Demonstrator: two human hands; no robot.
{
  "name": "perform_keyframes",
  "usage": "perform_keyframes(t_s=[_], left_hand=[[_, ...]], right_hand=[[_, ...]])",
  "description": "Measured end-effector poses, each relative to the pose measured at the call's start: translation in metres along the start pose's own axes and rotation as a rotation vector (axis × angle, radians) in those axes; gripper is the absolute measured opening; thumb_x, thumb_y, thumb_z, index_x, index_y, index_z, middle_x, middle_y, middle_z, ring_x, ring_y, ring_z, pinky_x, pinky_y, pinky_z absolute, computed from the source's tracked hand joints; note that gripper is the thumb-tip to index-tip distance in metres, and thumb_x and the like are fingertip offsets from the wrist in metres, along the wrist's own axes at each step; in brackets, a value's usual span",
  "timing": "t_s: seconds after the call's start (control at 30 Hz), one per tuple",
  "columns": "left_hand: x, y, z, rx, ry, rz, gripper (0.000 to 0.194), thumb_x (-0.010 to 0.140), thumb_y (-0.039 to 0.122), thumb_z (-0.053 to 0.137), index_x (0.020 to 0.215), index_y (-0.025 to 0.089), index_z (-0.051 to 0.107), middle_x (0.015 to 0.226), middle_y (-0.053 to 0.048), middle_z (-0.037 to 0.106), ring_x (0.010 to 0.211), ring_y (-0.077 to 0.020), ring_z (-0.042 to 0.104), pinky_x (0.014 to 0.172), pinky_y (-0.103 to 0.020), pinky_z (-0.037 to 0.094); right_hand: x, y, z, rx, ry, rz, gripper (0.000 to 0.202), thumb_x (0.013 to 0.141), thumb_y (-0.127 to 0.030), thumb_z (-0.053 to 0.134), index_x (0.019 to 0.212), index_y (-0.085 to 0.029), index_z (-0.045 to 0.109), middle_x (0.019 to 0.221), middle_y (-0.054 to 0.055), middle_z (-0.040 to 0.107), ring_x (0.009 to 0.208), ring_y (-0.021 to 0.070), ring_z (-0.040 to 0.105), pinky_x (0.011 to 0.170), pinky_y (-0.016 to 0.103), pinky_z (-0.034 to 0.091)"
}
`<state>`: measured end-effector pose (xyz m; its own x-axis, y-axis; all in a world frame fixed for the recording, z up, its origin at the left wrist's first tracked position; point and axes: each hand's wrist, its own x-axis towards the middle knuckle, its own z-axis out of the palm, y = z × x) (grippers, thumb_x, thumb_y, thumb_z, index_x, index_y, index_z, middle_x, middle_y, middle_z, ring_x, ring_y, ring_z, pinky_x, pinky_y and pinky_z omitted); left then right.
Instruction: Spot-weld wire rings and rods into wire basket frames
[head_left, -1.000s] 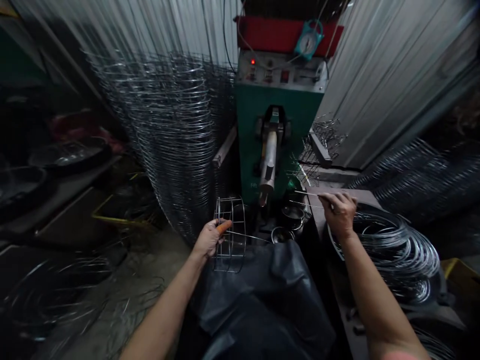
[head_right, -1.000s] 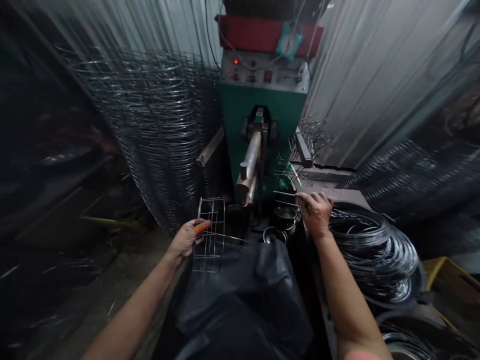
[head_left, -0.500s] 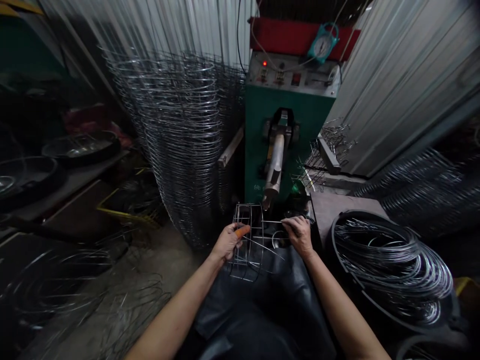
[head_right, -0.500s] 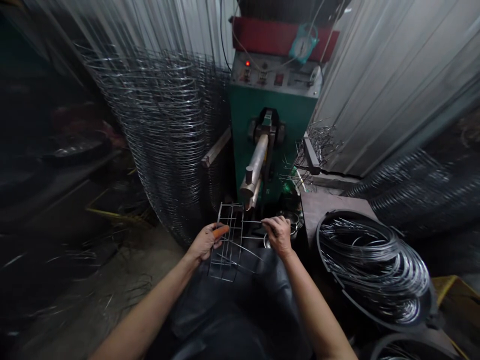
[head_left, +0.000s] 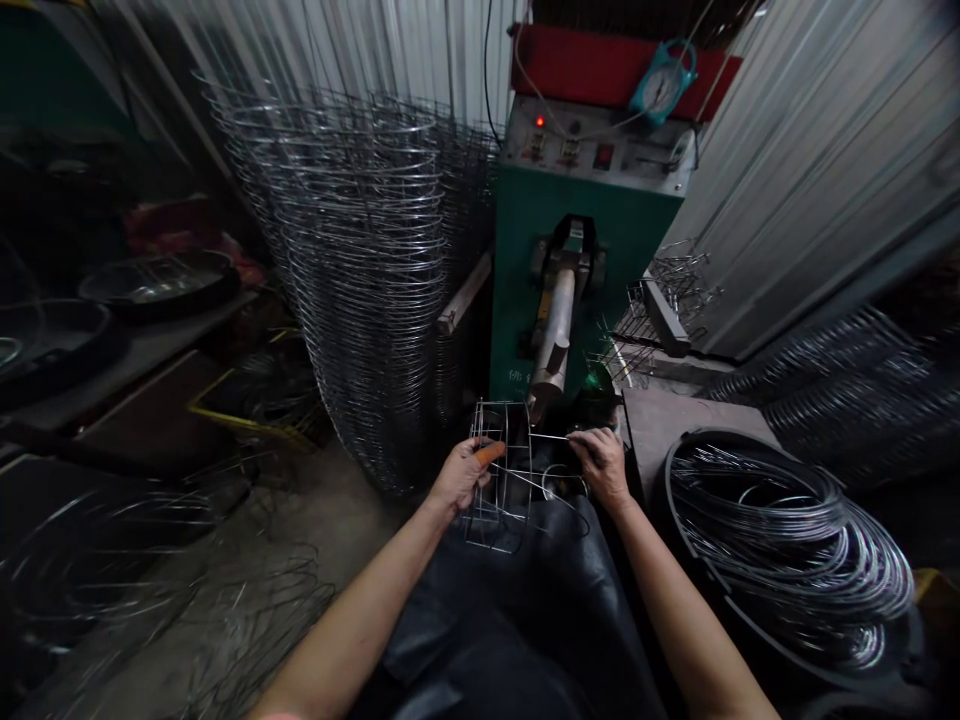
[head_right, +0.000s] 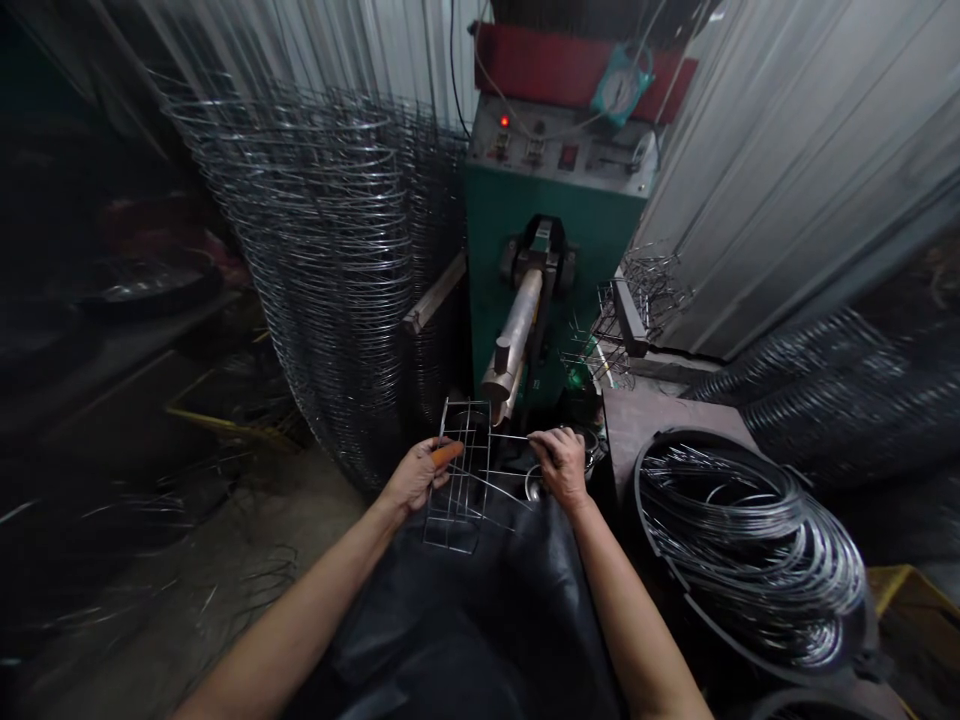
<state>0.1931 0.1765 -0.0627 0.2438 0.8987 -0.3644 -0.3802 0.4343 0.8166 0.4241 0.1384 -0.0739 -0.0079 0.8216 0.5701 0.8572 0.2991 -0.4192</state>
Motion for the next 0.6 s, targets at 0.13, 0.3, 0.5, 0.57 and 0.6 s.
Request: perform_keyframes(t_s=[0.13, 0.3, 0.5, 0.57, 0.6], left_hand=[[0.008, -0.001, 0.0, 0.006, -0.005, 0.004, 0.051, 0.034, 0.035, 0.083, 0.069, 0.014, 0.054, 0.052, 0.005, 0.05, 0.038, -0.0006, 0.027, 0.035, -0.016, 0.017], [0.014, 0.0, 0.003, 0.009, -0.009, 0.0, 0.046, 0.039, 0.031, 0.083, 0.069, 0.014, 0.053, 0.054, 0.005, 0.049, 0.038, -0.0002, 0.028, 0.036, -0.016, 0.016], [0.018, 0.003, 0.007, 0.001, -0.012, -0.017, 0.046, 0.038, 0.031, 0.083, 0.068, 0.014, 0.052, 0.055, 0.004, 0.051, 0.038, 0.0002, 0.026, 0.036, -0.016, 0.016], [0.02, 0.003, 0.007, 0.001, -0.012, -0.018, 0.046, 0.038, 0.031, 0.082, 0.068, 0.014, 0.052, 0.055, 0.004, 0.052, 0.038, 0.0002, 0.026, 0.036, -0.016, 0.015], [0.021, 0.003, 0.007, 0.005, -0.014, -0.02, 0.045, 0.039, 0.031, 0.082, 0.068, 0.014, 0.052, 0.055, 0.004, 0.051, 0.038, 0.0002, 0.026, 0.036, -0.016, 0.015]], right_hand=[[0.003, 0.005, 0.001, 0.001, -0.004, -0.003, 0.022, 0.089, -0.034, 0.047, 0.085, -0.023, 0.066, 0.079, 0.002, 0.066, 0.075, 0.0182, 0.053, 0.07, 0.033, 0.035], [0.009, 0.01, 0.002, -0.004, -0.017, -0.003, 0.021, 0.089, -0.033, 0.048, 0.085, -0.023, 0.066, 0.08, 0.002, 0.066, 0.075, 0.0181, 0.053, 0.07, 0.033, 0.035], [0.013, 0.011, 0.003, -0.009, -0.035, 0.007, 0.022, 0.089, -0.034, 0.047, 0.084, -0.023, 0.066, 0.08, 0.002, 0.066, 0.074, 0.0184, 0.052, 0.072, 0.034, 0.035], [0.014, 0.012, 0.004, -0.008, -0.046, 0.014, 0.022, 0.089, -0.034, 0.047, 0.084, -0.023, 0.066, 0.079, 0.002, 0.066, 0.074, 0.0185, 0.052, 0.071, 0.034, 0.035], [0.015, 0.012, 0.004, -0.011, -0.052, 0.019, 0.023, 0.089, -0.035, 0.047, 0.083, -0.023, 0.066, 0.078, 0.003, 0.065, 0.074, 0.0185, 0.052, 0.071, 0.034, 0.035]])
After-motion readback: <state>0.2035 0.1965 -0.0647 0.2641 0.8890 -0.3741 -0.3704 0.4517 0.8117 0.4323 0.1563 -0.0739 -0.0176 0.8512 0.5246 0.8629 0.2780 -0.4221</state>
